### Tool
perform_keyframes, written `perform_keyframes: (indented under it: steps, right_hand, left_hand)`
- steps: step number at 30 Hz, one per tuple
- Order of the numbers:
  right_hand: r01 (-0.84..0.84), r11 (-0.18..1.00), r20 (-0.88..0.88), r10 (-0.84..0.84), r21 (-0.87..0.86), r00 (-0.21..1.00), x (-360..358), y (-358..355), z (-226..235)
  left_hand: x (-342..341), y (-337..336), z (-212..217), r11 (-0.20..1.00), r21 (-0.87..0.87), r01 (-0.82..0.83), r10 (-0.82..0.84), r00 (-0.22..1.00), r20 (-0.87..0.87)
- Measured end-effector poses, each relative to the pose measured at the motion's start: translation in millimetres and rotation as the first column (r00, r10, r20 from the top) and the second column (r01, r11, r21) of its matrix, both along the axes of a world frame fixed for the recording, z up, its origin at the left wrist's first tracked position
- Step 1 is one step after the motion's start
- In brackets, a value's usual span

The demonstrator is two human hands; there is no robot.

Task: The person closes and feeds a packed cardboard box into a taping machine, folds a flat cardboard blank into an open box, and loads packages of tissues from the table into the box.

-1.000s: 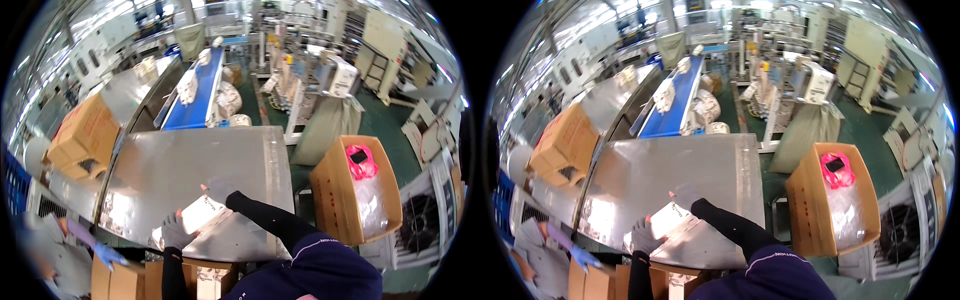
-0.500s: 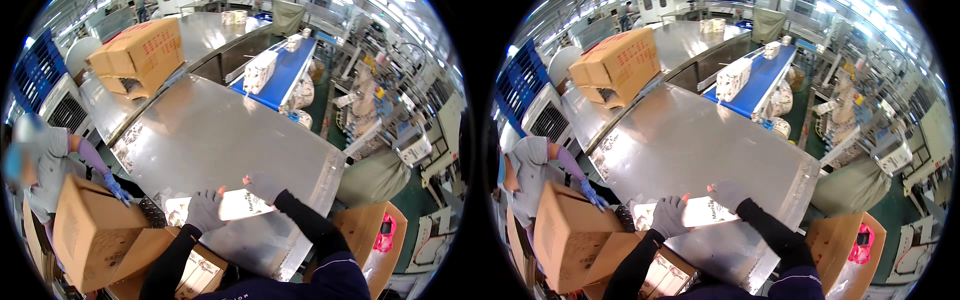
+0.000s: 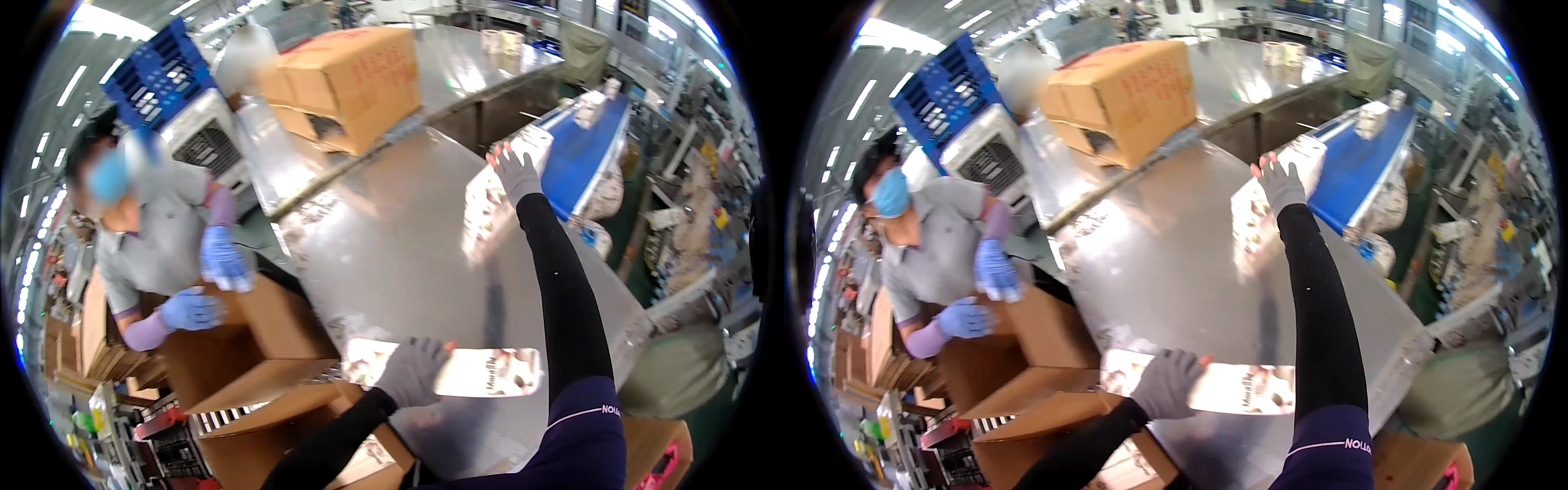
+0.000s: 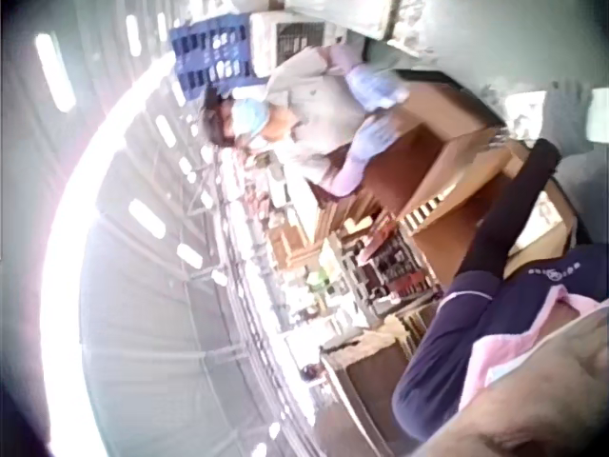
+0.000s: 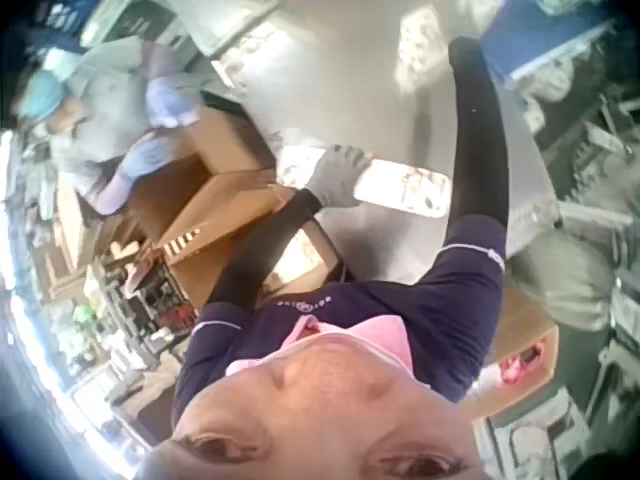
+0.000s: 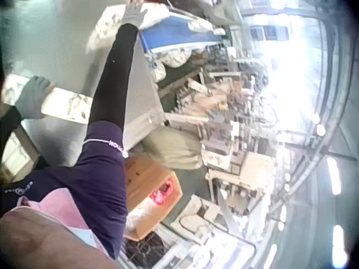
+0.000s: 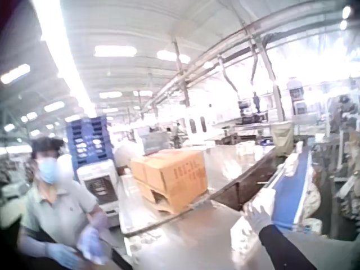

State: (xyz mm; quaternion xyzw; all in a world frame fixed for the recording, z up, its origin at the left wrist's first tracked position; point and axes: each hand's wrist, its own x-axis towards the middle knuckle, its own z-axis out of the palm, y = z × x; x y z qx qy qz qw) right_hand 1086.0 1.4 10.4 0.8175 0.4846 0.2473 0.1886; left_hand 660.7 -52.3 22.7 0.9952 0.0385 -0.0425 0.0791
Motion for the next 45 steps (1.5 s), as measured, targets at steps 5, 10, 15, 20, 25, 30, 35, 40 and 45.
perform_keyframes:
  steps: [5,10,15,20,25,30,35,40,45]
  right_hand:
    - [0.054,0.996,-0.305,-0.075,-0.076,0.949,-64,72,-23]
    - [-0.005,1.000,-0.720,0.023,0.027,0.694,-124,10,1]
    - [0.196,0.973,-0.749,-0.037,0.124,0.661,-131,-130,-12]
    - [0.397,0.917,-0.775,-0.222,0.040,0.591,-158,-249,6]
    - [0.481,0.873,-0.768,-0.255,0.078,0.588,-192,-294,-21]
    - [0.383,0.893,-0.971,0.222,0.237,0.083,-244,-306,-21]
    - [0.101,0.752,-0.748,0.658,0.651,-0.085,-407,-211,93]
    - [-0.660,0.374,-0.609,0.777,0.651,-0.160,-533,-130,76]
    - [-0.865,0.487,-0.771,0.503,-0.120,0.390,-607,-50,-86]
  left_hand:
    - [16,-5,10,0.997,0.079,-0.010,0.016,0.997,-0.073]
    - [3,-12,1,0.978,0.191,-0.079,0.097,0.992,-0.086]
    - [-19,-33,-1,0.965,0.246,-0.089,0.077,0.995,0.060]
    - [-86,-65,61,0.941,0.330,0.081,-0.188,0.933,0.308]
    - [-242,-75,138,0.964,-0.065,-0.257,0.245,0.768,0.592]
    - [-344,-78,79,0.795,-0.085,-0.601,0.604,0.772,0.197]
    - [-345,-98,-21,0.921,0.069,-0.383,0.384,0.864,-0.327]
    - [-364,-116,-137,0.882,0.454,-0.127,0.268,0.928,-0.261]
    - [-341,-96,-34,0.882,-0.058,-0.468,0.356,0.741,-0.569]
